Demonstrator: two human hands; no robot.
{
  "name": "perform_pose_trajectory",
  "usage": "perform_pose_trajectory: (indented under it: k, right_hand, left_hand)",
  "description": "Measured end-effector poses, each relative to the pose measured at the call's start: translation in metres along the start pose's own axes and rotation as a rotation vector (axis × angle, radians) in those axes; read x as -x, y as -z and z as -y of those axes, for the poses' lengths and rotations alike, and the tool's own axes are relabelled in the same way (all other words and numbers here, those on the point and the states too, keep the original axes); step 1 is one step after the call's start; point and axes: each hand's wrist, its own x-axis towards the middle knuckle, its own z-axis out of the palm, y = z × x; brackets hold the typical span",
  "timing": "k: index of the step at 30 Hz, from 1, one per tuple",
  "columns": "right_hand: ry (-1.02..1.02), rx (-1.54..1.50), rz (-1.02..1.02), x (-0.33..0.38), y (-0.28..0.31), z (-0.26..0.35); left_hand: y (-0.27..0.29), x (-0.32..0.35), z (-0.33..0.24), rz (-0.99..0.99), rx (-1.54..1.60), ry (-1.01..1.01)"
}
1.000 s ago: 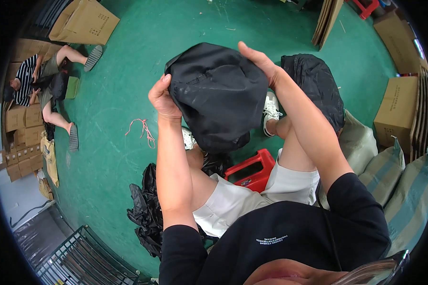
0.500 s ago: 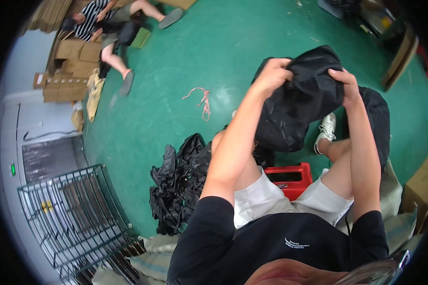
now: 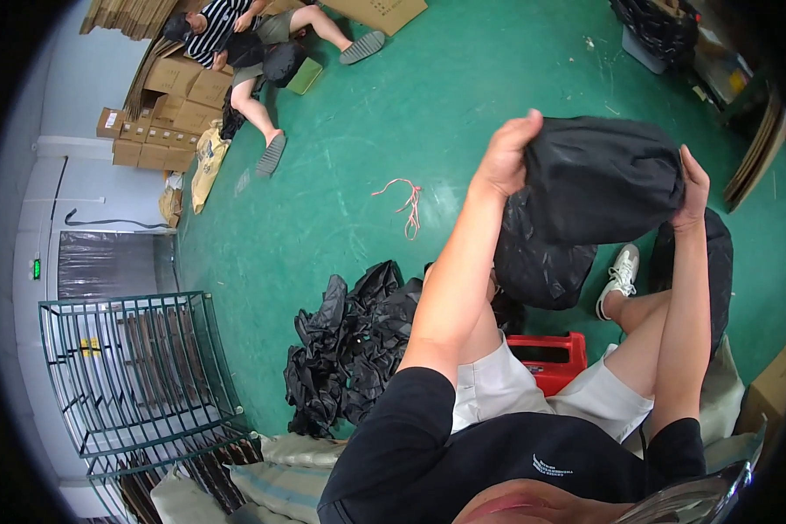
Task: The recorder is inspecting and organizing black fabric bags or covers in a warehouse setting.
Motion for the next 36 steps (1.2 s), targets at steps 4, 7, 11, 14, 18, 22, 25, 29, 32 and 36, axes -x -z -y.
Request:
perform_pose_trajectory:
  k: [4,7,11,14,18,22,25,29,32,36]
  right_hand:
    - [0.093,0.124,0.558,0.018,-0.016,-0.005]
    - [0.136,-0.183,0.701,-0.006,0.02,-0.027]
    - [-0.172,-0.181,0.747,-0.011,0.029,-0.042]
    - [0.031,-0.228,0.217,-0.013,0.08,-0.054]
    - [0.595,0.573,-0.422,-0.019,0.057,-0.03]
    - [-0.033,-0.047,-0.068,-0.008,-0.026,-0.041]
    - [-0.004,-0.138,0.104,-0.014,-0.006,-0.031]
    - [0.057,-0.157,0.11,-0.008,-0.025,-0.023]
    - [0.119,0.056,-0.018,-0.013,-0.029,-0.036]
    - [0.067,-0.108,0.05,-0.02,-0.024,-0.033]
  left_hand:
    - [0.015,0.0,-0.008,-0.149,0.256,-0.048]
    - [0.04,-0.008,-0.014,0.064,0.47,-0.106]
    - [0.039,-0.01,-0.016,0.017,0.565,-0.184]
    - [0.04,-0.008,-0.02,-0.103,0.349,-0.124]
    - [-0.015,-0.004,-0.003,-0.35,0.057,-0.296]
    - [-0.005,-0.002,-0.001,-0.095,0.273,-0.092]
    - [0.006,-0.009,0.008,0.001,0.339,0.008]
    - [0.007,-0.011,0.015,-0.034,0.295,-0.017]
    - [0.008,-0.017,0.018,-0.08,0.319,-0.035]
    - [0.005,-0.017,0.014,-0.044,0.358,-0.037]
